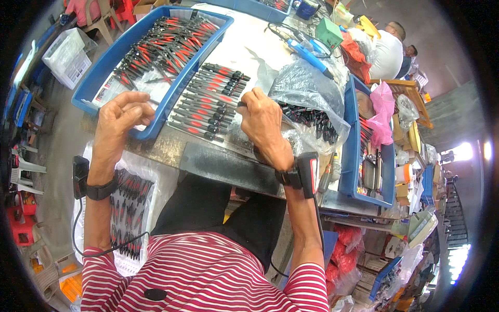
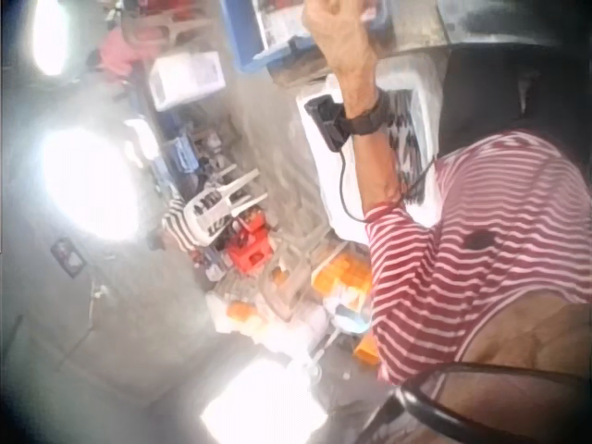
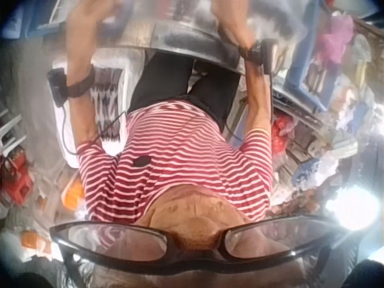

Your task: The person assembles small keychains by inserting metal pins into black plastic casings. They repeatedly pick up a casing, insert a pin, and place the finished unit into a blue tray. The process is repeated for several units throughout the clip.

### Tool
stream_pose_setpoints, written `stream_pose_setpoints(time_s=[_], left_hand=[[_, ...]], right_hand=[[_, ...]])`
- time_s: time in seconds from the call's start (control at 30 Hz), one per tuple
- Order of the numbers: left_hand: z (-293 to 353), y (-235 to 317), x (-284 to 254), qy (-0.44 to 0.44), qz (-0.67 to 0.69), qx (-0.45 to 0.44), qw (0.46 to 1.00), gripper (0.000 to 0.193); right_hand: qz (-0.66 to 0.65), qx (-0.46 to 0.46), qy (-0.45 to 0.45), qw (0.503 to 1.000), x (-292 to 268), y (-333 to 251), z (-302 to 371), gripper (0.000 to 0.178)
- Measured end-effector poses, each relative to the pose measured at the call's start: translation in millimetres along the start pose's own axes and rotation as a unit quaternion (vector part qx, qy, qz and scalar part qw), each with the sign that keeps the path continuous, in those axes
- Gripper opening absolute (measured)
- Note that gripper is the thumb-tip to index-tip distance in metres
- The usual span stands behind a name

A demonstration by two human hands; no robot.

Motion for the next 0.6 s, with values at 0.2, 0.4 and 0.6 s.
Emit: stream_pose_setpoints(time_s=[0.2, 0.4, 0.6], left_hand=[[-13, -7, -20, 0.022, -0.036, -0.024, 0.999, 0.026], [-19, -6, -29, 0.051, -0.035, -0.036, 0.997, 0.023], [-22, -5, -31, 0.066, -0.042, -0.035, 0.996, 0.022]], right_hand=[[0.066, 0.03, 0.016, 0.997, 23, 37, -31, 0.011], [0.095, 0.033, 0.026, 0.995, 44, 68, -57, 0.009], [0.089, 0.043, -0.007, 0.995, 67, 92, -67, 0.008]])
Point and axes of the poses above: each hand's wrist, its own z-axis away from the middle knuckle, its own x-axis out of the palm, y = z × x, the point moved 5 cm from there along -z, towards the middle knuckle, and after that the axes turned 8 degrees about y, right-handed, at the moved point
